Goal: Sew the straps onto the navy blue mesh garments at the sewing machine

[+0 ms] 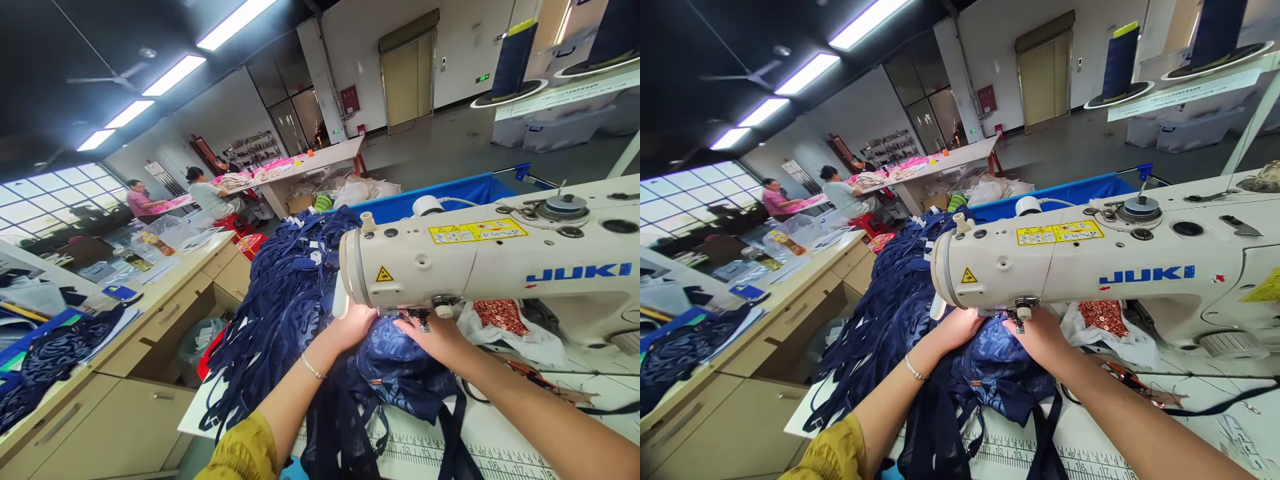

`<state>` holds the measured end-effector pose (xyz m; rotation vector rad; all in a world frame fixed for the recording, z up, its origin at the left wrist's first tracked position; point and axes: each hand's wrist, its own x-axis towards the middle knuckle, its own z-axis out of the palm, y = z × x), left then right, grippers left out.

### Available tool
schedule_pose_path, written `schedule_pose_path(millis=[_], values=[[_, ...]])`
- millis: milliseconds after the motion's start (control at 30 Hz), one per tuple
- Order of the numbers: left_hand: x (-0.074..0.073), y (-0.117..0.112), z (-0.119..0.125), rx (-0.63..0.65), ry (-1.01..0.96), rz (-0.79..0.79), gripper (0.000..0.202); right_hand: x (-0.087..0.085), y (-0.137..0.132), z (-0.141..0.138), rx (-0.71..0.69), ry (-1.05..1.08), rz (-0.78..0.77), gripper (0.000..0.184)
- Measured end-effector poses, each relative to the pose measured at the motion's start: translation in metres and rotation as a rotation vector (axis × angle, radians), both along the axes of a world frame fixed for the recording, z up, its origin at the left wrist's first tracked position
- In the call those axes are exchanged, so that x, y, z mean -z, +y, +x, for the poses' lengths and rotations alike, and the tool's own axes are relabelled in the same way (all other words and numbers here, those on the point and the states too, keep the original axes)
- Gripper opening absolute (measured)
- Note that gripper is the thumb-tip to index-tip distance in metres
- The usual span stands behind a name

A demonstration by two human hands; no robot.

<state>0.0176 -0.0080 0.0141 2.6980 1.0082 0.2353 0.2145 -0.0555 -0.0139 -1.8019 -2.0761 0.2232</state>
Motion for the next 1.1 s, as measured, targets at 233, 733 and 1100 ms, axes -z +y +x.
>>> schedule_pose_path(millis=[233, 733, 1100], values=[[-0.003, -0.037, -0.035, -0.179, 0.168, 0.191, 0.056, 0.010, 0.004, -0.004, 0.003, -0.038, -0.063, 0.032], [-0.012, -0.056, 0.006, -0.213, 0.108, 0.058, 0.039, 0.007, 0.001, -0.007, 0.005, -0.056, -0.045, 0.038], [0.008, -0.020, -0.027, -0.014, 0.165, -0.007, 0.042, 0.000, -0.005, -0.008, 0.002, -0.019, -0.040, 0.037]])
